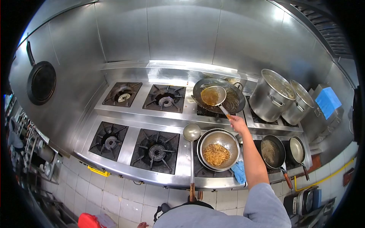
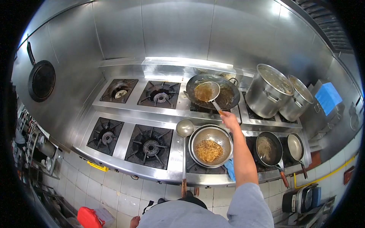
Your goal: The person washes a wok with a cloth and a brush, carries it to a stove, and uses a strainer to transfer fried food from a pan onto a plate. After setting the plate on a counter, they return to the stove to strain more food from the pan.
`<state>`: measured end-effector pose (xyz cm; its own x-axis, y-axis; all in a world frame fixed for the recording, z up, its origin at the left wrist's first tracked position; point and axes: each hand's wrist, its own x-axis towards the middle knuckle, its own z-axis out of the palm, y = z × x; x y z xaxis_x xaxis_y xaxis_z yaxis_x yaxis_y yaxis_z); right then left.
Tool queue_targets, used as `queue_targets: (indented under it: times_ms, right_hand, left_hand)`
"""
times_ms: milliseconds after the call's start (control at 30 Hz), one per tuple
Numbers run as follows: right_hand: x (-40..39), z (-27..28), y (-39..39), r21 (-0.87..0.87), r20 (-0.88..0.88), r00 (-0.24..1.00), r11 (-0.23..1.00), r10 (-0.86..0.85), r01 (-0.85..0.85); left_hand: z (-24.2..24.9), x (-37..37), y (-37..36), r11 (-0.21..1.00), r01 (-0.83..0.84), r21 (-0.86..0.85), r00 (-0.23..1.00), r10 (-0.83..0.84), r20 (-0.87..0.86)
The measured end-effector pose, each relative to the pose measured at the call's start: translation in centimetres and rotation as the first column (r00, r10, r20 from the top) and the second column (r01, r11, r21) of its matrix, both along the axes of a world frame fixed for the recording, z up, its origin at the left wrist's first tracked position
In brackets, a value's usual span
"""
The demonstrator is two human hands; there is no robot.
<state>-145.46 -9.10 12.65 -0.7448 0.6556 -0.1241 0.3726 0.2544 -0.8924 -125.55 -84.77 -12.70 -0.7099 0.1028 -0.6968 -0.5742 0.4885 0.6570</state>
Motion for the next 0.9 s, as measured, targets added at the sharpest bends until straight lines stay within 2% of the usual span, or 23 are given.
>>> queue_targets:
  times_ms: [33, 100, 233, 333, 400, 433, 500, 600, 633, 667, 700, 733, 767, 833, 867, 900]
  right_hand:
    - [0.5, 1.0, -0.9, -0.052, 0.004, 1.000, 0.999, 0.011, -0.010]
    - [1.3, 1.4, -1.4, -0.100, 0.009, 1.000, 0.995, 0.017, -0.016]
    - [2.9, 1.7, -1.9, -0.191, -0.059, 0.997, 0.980, 0.041, -0.052]
    - [4.3, 1.5, -2.2, -0.279, -0.112, 0.992, 0.957, 0.053, -0.082]
    - [5.0, 1.2, -2.4, -0.325, -0.148, 0.987, 0.939, 0.066, -0.111]
    - [5.3, 1.2, -2.7, -0.380, -0.171, 0.985, 0.921, 0.022, -0.086]
    - [5.9, 1.2, -3.1, -0.441, -0.203, 0.978, 0.896, -0.048, -0.048]
    - [6.5, 1.4, -2.3, -0.443, -0.287, 0.953, 0.896, -0.100, -0.040]
    - [6.7, 2.2, -2.1, -0.380, -0.287, 0.951, 0.925, -0.118, 0.000]
    - [6.6, 2.6, -1.4, -0.379, -0.285, 0.951, 0.925, -0.119, 0.002]
    - [6.6, 2.8, -0.3, -0.210, -0.264, 0.955, 0.975, -0.134, 0.079]
    - [6.5, 3.0, 1.0, -0.032, -0.247, 0.957, 0.988, -0.153, 0.150]
    - [6.3, 2.7, 2.8, 0.184, -0.210, 0.963, 0.961, -0.167, 0.207]
    - [6.1, 2.5, 6.5, 0.540, -0.076, 0.964, 0.802, -0.255, 0.255]
    - [6.1, 4.2, 5.7, 0.541, -0.075, 0.964, 0.801, -0.256, 0.255]
    - [6.5, 5.9, 4.9, 0.651, 0.051, 0.941, 0.725, -0.335, 0.223]
  left_hand:
    - [-0.3, -0.1, -0.1, 1.000, 0.002, 0.002, 1.000, -0.002, 0.000]
    - [-0.9, -0.4, -0.4, 0.994, -0.107, 0.011, 0.987, 0.105, 0.123]
    - [-2.3, -1.0, -1.0, 0.991, -0.134, 0.023, 0.972, 0.127, 0.198]
    - [-3.2, -1.1, -1.5, 0.998, -0.065, 0.025, 0.981, 0.059, 0.185]
    - [-3.9, -1.0, -1.9, 0.987, 0.160, -0.003, 0.986, -0.160, 0.047]
    - [-3.8, -1.2, -1.7, 0.987, 0.160, 0.000, 0.986, -0.160, 0.048]
    - [-3.5, -1.6, -1.3, 0.983, -0.166, 0.077, 0.958, 0.142, 0.249]
    - [-13.7, -3.7, -5.3, 0.996, 0.075, 0.055, 0.994, -0.079, 0.074]
    - [-13.5, -3.6, -5.2, 0.995, 0.076, 0.057, 0.994, -0.080, 0.077]
    - [-12.6, -3.8, -4.8, 0.997, -0.051, 0.064, 0.987, 0.041, 0.156]
    - [-12.0, -3.7, -4.7, 0.982, -0.178, 0.060, 0.959, 0.160, 0.234]
    - [-11.3, -3.5, -4.5, 0.982, -0.178, 0.061, 0.959, 0.159, 0.236]
    - [-10.5, -3.3, -4.4, 0.988, -0.152, 0.039, 0.968, 0.141, 0.208]
    - [-9.5, -3.3, -3.9, 0.992, -0.126, 0.018, 0.976, 0.121, 0.182]
    - [-9.6, -3.4, -3.9, 0.995, -0.094, -0.020, 0.983, 0.096, 0.159]
    - [-9.7, -3.5, -3.9, 0.996, -0.061, -0.059, 0.988, 0.069, 0.137]
